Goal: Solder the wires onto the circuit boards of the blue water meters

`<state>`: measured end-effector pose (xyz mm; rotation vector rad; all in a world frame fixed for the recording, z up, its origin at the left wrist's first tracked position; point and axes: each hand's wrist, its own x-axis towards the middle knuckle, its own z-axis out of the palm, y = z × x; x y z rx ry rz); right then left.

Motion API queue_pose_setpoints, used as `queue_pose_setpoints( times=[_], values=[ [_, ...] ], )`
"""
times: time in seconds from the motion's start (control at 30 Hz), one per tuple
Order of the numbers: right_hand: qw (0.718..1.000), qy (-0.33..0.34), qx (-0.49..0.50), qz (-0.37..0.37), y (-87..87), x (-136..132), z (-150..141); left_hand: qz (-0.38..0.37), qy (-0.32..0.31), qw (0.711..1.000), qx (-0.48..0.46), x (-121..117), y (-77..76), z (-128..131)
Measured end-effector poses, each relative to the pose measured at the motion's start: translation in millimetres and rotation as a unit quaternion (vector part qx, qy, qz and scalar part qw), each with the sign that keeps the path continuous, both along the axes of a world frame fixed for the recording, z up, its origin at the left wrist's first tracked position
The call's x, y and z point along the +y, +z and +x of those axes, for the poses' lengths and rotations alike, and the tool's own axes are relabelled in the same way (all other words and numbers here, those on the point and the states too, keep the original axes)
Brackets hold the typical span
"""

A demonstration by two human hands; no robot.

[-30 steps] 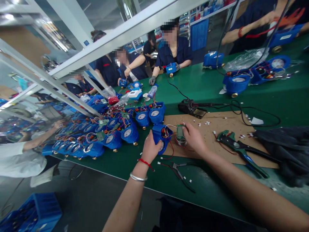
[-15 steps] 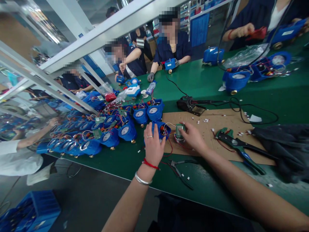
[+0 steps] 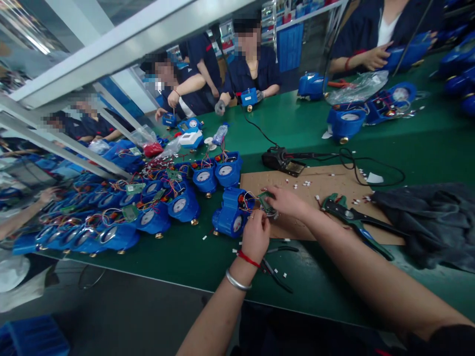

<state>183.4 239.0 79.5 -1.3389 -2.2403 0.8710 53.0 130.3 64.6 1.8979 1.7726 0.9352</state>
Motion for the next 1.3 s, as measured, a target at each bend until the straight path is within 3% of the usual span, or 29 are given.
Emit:
queue_pose_setpoints(
  times=[0.17,0.43,0.53,0.63,0.8,0.9,1.03,1.17,1.3],
  values=[
    [0.999,0.022,-0.010,-0.048,-0.3,4.2,0.8,-0.032,0.011,0.984,-0.172,5.3,-14.4,-9.5],
    [0.993,0.006,0.047,-0.111,1.3,8.3,11.8,0.029,0.012,0.992,-0.119,7.9,-13.0,-18.4],
    [0.949,-0.123,0.222,-0.190,-0.7,25.0,28.9,0.021,0.012,0.992,-0.125,8.3,-13.3,-18.3],
    [0.890,-0.259,0.326,-0.186,-7.4,56.7,41.3,0.022,0.015,0.992,-0.123,8.4,-12.8,-18.4],
    [0.849,-0.314,0.388,-0.175,-19.2,108.8,33.1,0.023,0.007,0.993,-0.114,7.9,-12.5,-19.8],
    [0.831,-0.328,0.419,-0.164,-18.8,114.8,26.9,0.030,0.008,0.993,-0.111,7.3,-14.1,-20.8],
    [0.814,-0.358,0.449,-0.090,-9.3,79.0,37.7,0.034,0.013,0.993,-0.110,6.2,-15.9,-21.0],
    [0.816,-0.354,0.457,0.011,2.0,11.3,56.0,0.019,0.017,0.994,-0.111,4.3,-17.3,-19.1],
    [0.830,-0.300,0.464,0.077,3.8,-51.0,63.1,-0.004,0.029,0.988,-0.149,1.8,-19.0,-16.8]
  ],
)
